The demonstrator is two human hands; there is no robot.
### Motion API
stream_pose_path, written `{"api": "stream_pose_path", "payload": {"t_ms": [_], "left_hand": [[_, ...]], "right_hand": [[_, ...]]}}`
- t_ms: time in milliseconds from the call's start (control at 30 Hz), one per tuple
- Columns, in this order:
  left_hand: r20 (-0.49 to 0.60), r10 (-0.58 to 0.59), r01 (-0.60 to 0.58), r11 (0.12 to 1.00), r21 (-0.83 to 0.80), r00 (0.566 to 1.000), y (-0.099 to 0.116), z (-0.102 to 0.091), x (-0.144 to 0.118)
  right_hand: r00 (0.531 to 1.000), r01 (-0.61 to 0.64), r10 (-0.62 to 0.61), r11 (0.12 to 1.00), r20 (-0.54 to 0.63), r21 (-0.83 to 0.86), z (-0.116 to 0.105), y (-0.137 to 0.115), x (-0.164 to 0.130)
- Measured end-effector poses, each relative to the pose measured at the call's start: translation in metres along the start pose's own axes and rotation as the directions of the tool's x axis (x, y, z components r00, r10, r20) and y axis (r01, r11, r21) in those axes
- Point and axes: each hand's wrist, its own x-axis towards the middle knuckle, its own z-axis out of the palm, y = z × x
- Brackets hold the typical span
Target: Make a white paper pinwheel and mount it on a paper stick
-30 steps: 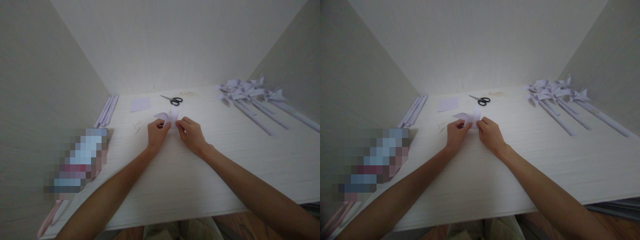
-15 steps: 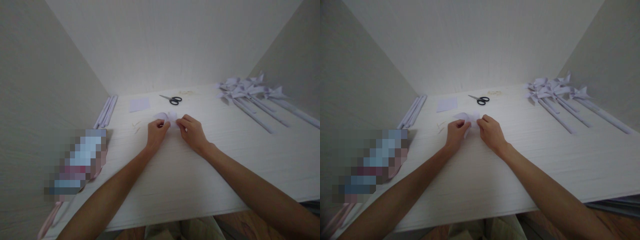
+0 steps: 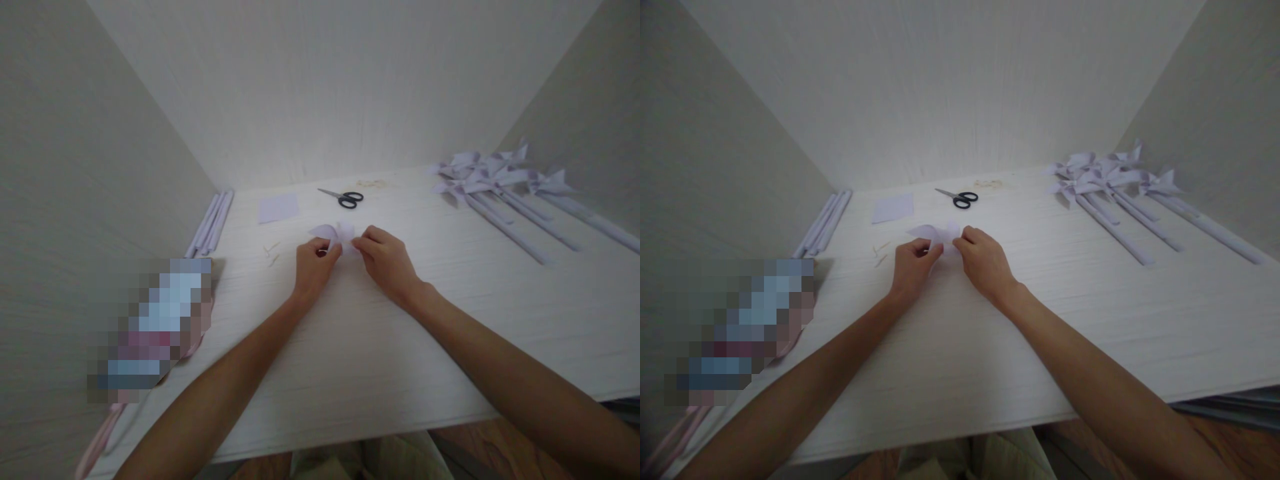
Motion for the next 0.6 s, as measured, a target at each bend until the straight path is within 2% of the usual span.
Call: {"api": "stream_pose_path", "payload": {"t_ms": [233,500,600], "left_hand": [[-0.004,0.013,-0.013,1.0,0.012,1.0,-0.0005,0.0014,0.0007],[0.016,0.014,-0.014,1.0,0.015,1.0,-0.0001,0.0018,-0.0001],[0.015,0.01,-0.01,1.0,0.015,1.0,-0.0002,0.0018,-0.0002]], "right_hand": [[0.996,0.051,-0.043,0.992,0.075,-0.112,-0.0035,-0.0008,0.0015],[1.0,-0.001,0.002,0.999,0.024,-0.047,-0.0007,0.0037,-0.0002],[0.999,-0.008,0.01,0.999,0.041,-0.041,-0.0013,0.0044,-0.0006]]}}
